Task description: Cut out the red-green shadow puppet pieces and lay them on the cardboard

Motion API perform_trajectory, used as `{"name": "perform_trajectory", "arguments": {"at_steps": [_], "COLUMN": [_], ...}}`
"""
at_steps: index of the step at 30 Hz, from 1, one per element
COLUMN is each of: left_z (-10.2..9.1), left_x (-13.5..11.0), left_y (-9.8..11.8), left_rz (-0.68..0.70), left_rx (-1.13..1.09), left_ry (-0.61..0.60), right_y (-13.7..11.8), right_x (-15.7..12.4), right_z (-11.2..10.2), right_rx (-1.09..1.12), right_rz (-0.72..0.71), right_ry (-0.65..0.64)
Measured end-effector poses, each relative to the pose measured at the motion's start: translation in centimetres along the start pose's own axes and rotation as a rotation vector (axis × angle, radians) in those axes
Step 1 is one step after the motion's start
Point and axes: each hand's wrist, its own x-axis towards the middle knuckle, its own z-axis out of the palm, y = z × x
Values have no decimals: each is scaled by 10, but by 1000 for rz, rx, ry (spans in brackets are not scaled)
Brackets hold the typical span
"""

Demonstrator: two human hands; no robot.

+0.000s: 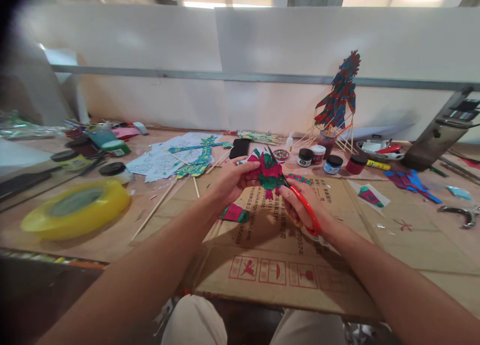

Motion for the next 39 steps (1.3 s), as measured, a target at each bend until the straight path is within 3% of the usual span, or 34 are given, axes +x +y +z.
{"name": "perform_trajectory", "arguments": {"at_steps": [16,39], "left_z": [-1,-6], "left_x": [0,7], "left_y": [-1,-3], "left_rz": [13,64], "left_rx": [-7,26], "left_ry": [2,-10], "right_y": [11,2], "right_x": [1,1], "right_z": [1,5], "right_rx": [66,101], "right_rz": [53,87], "right_ry": [41,85]}}
